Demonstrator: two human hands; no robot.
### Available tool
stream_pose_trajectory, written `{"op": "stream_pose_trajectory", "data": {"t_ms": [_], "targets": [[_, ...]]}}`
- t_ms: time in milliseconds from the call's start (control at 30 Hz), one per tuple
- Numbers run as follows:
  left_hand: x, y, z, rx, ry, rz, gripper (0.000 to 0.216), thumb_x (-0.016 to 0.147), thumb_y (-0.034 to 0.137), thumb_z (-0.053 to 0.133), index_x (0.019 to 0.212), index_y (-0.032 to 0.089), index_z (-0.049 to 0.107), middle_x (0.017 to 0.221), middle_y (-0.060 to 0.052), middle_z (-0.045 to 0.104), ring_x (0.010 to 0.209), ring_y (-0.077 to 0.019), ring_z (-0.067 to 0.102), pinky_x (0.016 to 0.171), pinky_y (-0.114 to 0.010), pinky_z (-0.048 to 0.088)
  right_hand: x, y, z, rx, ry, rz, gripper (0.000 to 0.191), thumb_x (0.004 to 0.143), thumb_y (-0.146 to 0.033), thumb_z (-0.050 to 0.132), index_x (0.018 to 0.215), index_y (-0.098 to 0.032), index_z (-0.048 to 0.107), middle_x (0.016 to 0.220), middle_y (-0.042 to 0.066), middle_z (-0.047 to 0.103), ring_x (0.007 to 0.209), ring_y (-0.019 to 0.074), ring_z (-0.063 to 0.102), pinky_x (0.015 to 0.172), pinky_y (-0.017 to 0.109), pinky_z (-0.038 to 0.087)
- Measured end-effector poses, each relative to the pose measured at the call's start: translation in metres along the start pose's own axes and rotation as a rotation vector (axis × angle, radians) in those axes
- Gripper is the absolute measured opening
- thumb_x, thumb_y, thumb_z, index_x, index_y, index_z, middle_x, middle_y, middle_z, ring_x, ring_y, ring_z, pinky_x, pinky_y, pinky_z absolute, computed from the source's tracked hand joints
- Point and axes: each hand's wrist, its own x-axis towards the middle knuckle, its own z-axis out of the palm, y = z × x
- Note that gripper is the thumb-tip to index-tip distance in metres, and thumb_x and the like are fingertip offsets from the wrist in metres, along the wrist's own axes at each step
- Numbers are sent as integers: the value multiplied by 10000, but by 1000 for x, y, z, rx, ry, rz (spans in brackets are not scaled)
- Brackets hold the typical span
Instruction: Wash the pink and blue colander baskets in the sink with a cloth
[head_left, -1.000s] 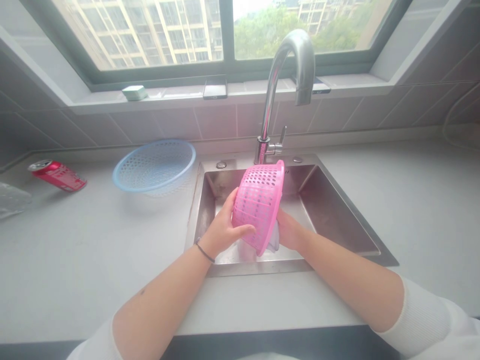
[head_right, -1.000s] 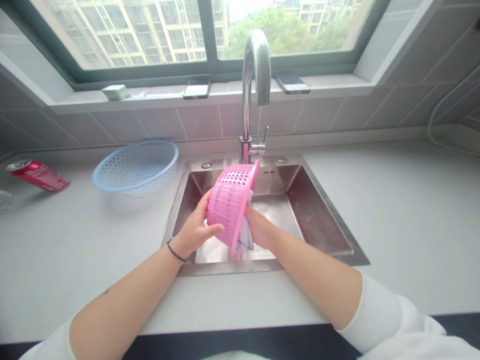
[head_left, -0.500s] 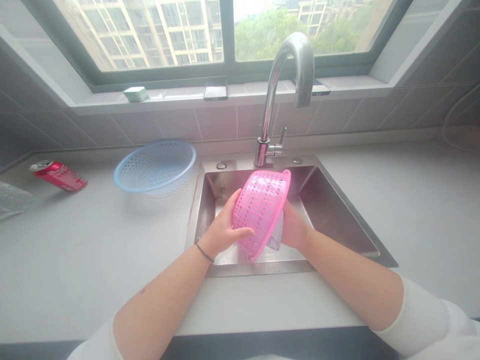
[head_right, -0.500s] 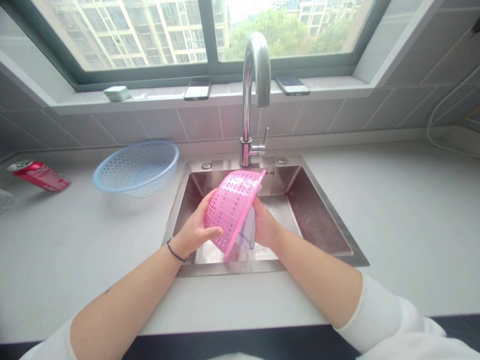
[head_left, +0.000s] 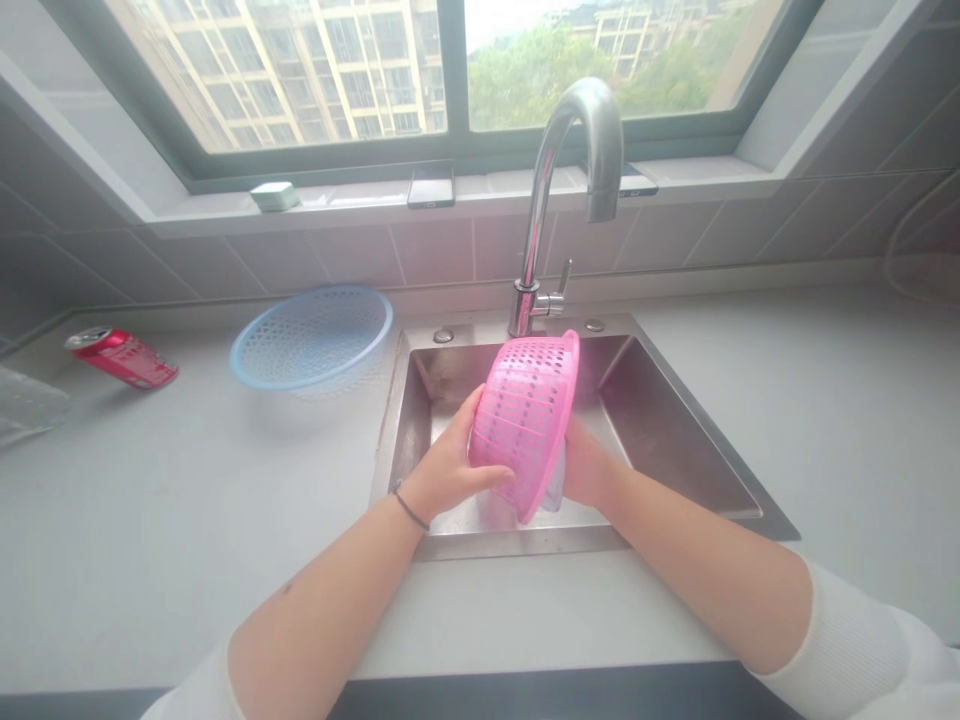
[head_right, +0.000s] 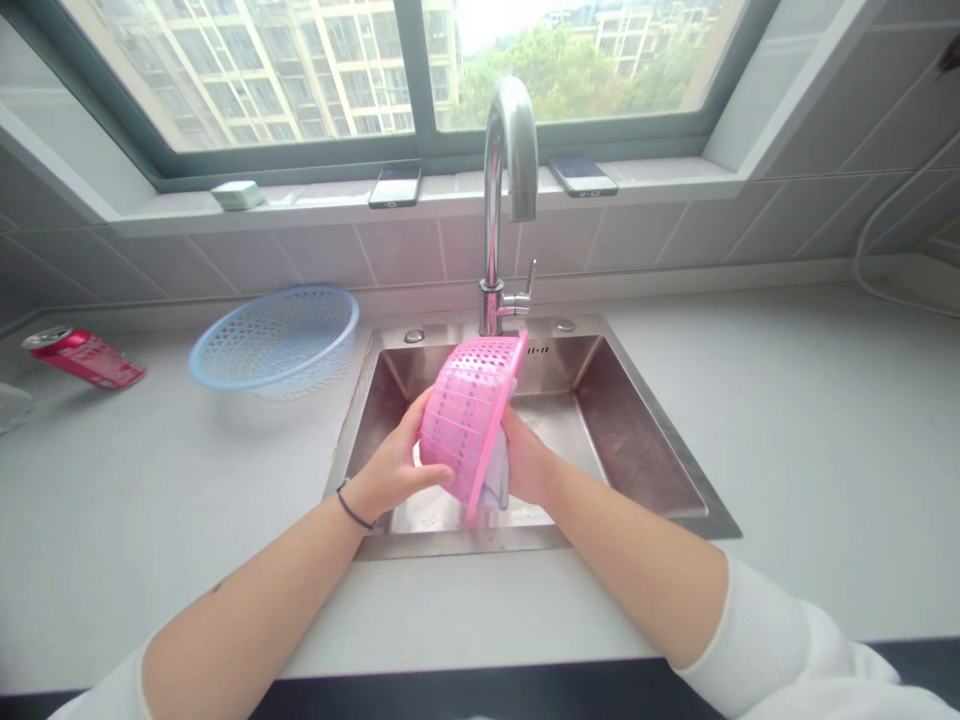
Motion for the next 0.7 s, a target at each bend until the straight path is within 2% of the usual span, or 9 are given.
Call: {"op": "stream_pose_trajectory", "data": {"t_ms": [133, 267, 400, 533, 700], "targets": [[0, -2, -1, -27, 25, -8, 1185, 662, 585, 892, 1610, 235, 274, 1628, -166, 396, 1531, -420, 306, 1236, -536, 333, -1, 2, 0, 14, -3, 65, 634, 980, -674, 409, 1423, -249, 565, 1423, 117, 640, 1356, 308, 575, 1166, 541, 421], [0, -1, -1, -32, -22, -23, 1187, 652, 550, 910, 1612, 254, 276, 1628, -162, 397, 1524, -424, 321, 1234, -548, 336, -1, -1, -2, 106, 28, 68, 735, 947, -762, 336, 1400, -235, 576, 1406, 136, 648, 1350, 325, 574, 1130, 570, 451], [-1, -1, 1, 33, 5, -23, 1221, 644, 489, 932, 1621, 249, 241, 1643, -166, 372, 1537, -418, 296, 1249, -555, 303, -1, 1, 2, 67, -5, 38, 641, 971, -687, 403, 1424, -260, 559, 1426, 117, 637, 1345, 313, 578, 1147, 551, 438], [0, -1, 1, -17, 46, -18, 1215, 656, 551, 908, 1618, 219, 245, 1631, -181, 387, 1536, -414, 301, 1253, -546, 297, -1, 5, 4, 32, 2, 44, 619, 983, -654, 422, 1451, -266, 537, 1421, 110, 641, 1350, 299, 577, 1176, 539, 408], [0, 4, 1, -24, -29, -44, 1208, 641, 523, 923, 1615, 238, 267, 1629, -166, 402, 1528, -417, 321, 1236, -532, 339, -1, 0, -1, 127, 45, 38, 715, 954, -745, 321, 1422, -261, 561, 1434, 121, 631, 1335, 326, 584, 1143, 579, 436]]}}
